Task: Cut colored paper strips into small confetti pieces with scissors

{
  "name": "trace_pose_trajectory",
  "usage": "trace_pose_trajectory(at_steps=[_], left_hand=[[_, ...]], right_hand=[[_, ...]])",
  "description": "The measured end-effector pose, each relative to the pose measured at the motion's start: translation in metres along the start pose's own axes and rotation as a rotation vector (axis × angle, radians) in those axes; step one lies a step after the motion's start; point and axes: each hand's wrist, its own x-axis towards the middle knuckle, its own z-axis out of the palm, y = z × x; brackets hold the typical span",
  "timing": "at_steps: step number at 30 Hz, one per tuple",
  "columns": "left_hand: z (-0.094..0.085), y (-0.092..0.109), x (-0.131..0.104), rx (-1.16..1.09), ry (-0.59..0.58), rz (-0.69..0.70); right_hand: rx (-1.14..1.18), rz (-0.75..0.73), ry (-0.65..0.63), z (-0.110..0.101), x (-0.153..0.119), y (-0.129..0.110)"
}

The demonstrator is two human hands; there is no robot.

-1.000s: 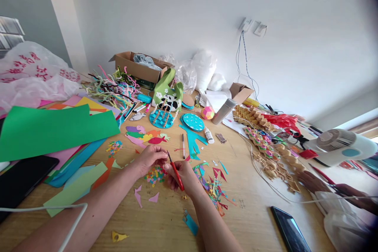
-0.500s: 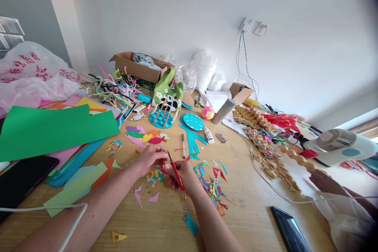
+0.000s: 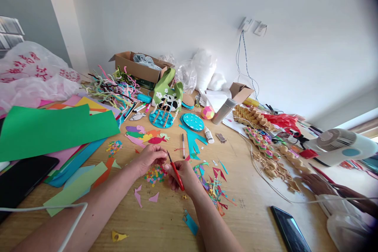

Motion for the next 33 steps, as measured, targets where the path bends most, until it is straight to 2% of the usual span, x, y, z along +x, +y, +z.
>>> trace_pose_trajectory(at_steps=[33], left_hand=[[0.0004, 0.0016, -0.0013, 0.053, 0.027, 0.024]], right_hand=[[-0.022, 0.005, -0.008, 0.0003, -0.0001, 0.0012]])
